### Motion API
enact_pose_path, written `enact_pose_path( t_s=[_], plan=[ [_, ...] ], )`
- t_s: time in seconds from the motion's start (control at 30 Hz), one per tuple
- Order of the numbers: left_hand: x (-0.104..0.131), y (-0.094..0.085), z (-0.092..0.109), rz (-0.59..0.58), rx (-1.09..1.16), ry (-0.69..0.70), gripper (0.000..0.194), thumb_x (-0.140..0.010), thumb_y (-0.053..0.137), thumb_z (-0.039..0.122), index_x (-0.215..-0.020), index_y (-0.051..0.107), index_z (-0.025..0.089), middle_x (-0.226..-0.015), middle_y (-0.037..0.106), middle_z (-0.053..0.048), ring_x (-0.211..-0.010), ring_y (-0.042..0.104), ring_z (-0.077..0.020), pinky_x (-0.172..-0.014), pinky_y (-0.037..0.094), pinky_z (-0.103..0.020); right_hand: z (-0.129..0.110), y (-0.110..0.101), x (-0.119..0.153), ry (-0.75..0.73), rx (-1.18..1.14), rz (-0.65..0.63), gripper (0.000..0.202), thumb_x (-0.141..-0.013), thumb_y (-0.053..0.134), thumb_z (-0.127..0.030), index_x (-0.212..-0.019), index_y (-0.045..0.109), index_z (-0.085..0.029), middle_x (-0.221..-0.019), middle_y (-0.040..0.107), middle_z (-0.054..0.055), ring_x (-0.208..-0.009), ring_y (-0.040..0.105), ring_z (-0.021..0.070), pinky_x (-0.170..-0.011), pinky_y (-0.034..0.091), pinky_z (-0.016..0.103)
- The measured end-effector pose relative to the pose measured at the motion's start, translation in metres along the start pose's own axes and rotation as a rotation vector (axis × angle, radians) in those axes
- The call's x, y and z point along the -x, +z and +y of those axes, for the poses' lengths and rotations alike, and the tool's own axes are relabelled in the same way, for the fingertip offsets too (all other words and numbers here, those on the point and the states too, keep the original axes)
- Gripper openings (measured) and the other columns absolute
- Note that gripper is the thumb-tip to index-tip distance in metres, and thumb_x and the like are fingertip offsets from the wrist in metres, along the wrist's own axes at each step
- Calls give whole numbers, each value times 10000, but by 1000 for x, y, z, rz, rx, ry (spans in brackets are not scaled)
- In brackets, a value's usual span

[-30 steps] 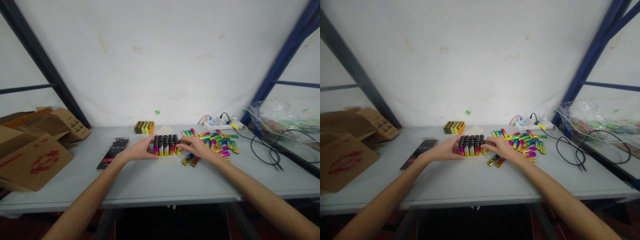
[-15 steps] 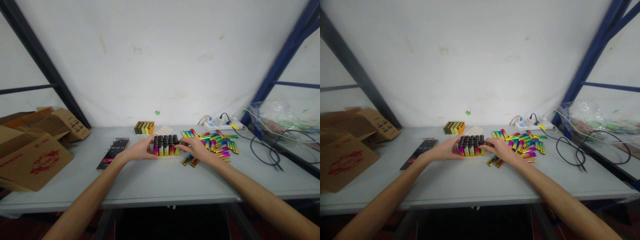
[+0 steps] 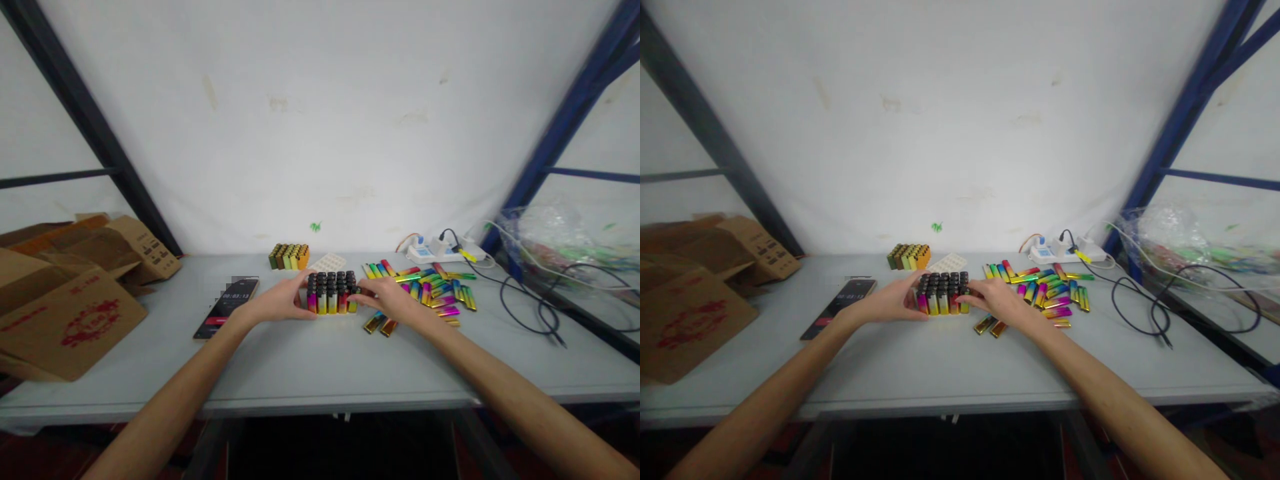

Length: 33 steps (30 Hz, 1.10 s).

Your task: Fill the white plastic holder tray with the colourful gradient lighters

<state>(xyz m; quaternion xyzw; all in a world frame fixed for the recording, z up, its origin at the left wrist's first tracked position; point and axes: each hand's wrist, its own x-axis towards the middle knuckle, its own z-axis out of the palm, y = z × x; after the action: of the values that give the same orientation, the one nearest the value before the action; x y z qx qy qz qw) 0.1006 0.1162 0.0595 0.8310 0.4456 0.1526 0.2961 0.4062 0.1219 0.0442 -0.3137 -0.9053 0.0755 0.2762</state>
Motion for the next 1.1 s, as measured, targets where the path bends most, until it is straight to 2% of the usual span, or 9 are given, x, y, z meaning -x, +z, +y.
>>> enact_pose_path(
  t_s=[0.27,0.5,0.57,0.67,0.77,0.83,0.9,1.0,1.1],
  plan=[
    [1,-1,3,-1,-2,2,917,-745,804,469,-1497,334,238,-1175,718,-86,-733,686,-208,-640,524,-302,3,-1,1,55,-24,-102,544,-1021,458,-634,-771,608,-176,-628,614,14,-539,499,126,-569,323,248],
    [0,0,-1,13,-12,18,938,-744,819,459,-1511,327,238,-1180,718,-85,-730,691,-210,-638,533,-307,-1,6,-3,132,111,-121,486,-986,564,-596,-765,653,-172,-585,597,18,-519,470,138,-572,293,267],
    [0,1,-2,19,-18,25,995,-744,825,447,-1551,281,238,-1195,715,-89,-746,697,-213,-669,546,-320,-1,6,-3,150,103,-135,496,-989,564,-588,-734,656,-172,-564,578,13,-501,440,129,-571,285,271],
    [0,3,-4,43,-4,33,1180,-746,829,434,-1637,79,248,-1274,693,-120,-787,718,-224,-735,570,-356,-1,2,-2,144,75,-134,529,-983,562,-611,-705,651,-171,-546,545,-5,-486,405,117,-559,267,273],
    [-1,8,-4,98,-6,65,1336,-719,857,460,-1654,-70,234,-1392,636,-180,-1027,730,-309,-908,569,-436,1,-3,0,113,31,-117,575,-981,547,-644,-658,618,-174,-541,516,-21,-491,410,110,-559,267,273],
    [-2,12,-3,142,-52,116,1386,-679,892,482,-1662,-51,225,-1539,509,-213,-1307,604,-373,-1096,476,-491,3,-6,2,113,9,-67,597,-1021,481,-626,-646,600,-177,-553,516,-16,-511,434,116,-572,277,276],
    [-4,15,-1,167,-100,169,1395,-660,912,493,-1666,-18,236,-1658,344,-201,-1482,425,-378,-1219,349,-499,5,-9,4,128,13,14,592,-1062,405,-576,-668,600,-179,-582,537,-2,-545,465,130,-592,290,282],
    [-5,18,1,207,-151,217,1370,-667,914,516,-1667,13,255,-1693,274,-173,-1534,339,-354,-1260,283,-481,8,-12,5,142,29,112,527,-1083,368,-504,-744,612,-184,-640,577,12,-591,507,146,-624,314,287],
    [-4,16,4,309,-203,224,1285,-699,885,559,-1662,90,256,-1604,416,-170,-1462,433,-346,-1225,334,-479,8,-14,5,135,31,146,467,-1087,367,-462,-778,593,-195,-664,578,9,-600,517,149,-632,324,286]
  ],
)
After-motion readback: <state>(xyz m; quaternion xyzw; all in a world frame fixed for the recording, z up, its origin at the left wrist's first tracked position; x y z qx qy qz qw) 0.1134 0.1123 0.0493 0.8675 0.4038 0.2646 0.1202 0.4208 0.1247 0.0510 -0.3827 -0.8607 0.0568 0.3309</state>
